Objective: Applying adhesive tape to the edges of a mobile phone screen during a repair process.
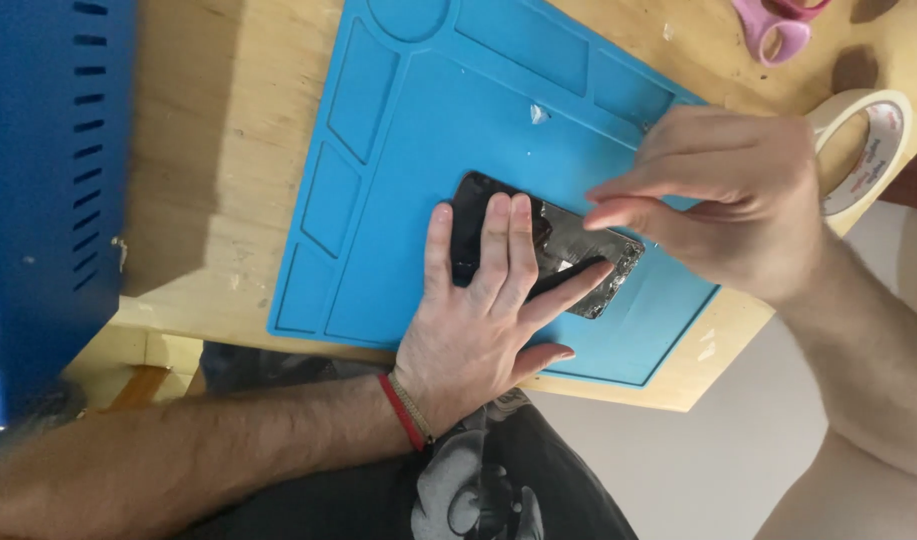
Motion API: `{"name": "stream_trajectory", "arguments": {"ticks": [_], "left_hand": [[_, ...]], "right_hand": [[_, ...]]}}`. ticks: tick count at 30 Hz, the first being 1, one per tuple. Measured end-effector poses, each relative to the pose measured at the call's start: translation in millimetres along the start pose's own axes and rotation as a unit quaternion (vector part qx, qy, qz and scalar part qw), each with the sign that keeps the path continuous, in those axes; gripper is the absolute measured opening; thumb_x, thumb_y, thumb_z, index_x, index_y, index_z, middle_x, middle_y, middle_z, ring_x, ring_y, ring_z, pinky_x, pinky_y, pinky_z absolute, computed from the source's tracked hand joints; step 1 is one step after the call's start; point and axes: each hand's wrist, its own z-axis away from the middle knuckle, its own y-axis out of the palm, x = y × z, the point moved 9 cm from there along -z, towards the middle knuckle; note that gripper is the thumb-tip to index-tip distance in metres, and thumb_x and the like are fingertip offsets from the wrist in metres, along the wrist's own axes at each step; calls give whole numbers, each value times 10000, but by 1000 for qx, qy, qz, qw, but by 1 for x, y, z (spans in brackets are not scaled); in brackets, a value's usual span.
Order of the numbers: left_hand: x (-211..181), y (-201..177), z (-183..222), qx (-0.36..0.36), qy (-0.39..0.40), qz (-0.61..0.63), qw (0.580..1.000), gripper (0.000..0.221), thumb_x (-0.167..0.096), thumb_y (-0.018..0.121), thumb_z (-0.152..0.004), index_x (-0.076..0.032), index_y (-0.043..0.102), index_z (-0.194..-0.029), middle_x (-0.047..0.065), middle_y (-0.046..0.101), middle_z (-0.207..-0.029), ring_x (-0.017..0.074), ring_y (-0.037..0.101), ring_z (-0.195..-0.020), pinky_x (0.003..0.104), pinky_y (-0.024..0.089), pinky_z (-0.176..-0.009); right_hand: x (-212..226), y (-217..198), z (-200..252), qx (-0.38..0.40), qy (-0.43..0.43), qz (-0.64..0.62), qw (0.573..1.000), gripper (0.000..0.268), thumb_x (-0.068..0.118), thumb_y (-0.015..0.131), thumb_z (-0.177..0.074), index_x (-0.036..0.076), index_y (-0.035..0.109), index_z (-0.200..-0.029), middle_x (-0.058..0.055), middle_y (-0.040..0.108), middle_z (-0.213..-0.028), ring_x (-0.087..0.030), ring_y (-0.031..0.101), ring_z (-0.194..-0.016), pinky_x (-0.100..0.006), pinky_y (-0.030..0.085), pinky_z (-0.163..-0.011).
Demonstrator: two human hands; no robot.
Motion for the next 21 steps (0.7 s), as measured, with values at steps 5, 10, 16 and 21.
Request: {"name": "stream_trajectory", "arguments": {"ticks": [5, 10, 16, 21], "left_hand": [[0, -1, 1, 1, -3, -5, 1000, 1093, -1007, 630, -968, -426, 223, -1798, 348, 346, -1708, 476, 290, -1614, 798, 342, -1239], [-2, 4, 1, 3, -2, 16, 1000, 1066, -948, 646, -941, -438, 258, -1793, 346, 315, -1727, 477, 278, -1634, 807, 319, -1246], [-1, 4, 2, 7, -2, 12, 1000, 1060, -946, 633, -962, -416, 255, -1798, 347, 319, -1727, 477, 289, -1632, 801, 318, -1249], [-2, 6, 2, -2, -2, 23, 1000, 1060, -935, 642, -944, -404, 291, -1791, 352, 312, -1727, 490, 283, -1631, 818, 312, -1246]], "right_hand": [[5, 10, 1, -14, -26, 93, 995, 452, -370, 557, -1080, -62, 757, -1344, -324, 571, -1450, -425, 720, -1130, -468, 622, -989], [9, 27, -1, -21, -9, 150, 988, 191, 133, 988, -1019, 36, 833, -964, -103, 727, -926, -251, 621, -816, -379, 500, -740], [8, 31, 0, -28, 79, 156, 984, 146, 15, 940, -1056, 37, 803, -1012, -99, 782, -1012, -267, 678, -921, -376, 530, -830], [-3, 28, 0, 17, 173, 145, 974, 242, 224, 1003, -959, 115, 814, -1064, -4, 773, -1002, -164, 675, -894, -348, 452, -821]]}}
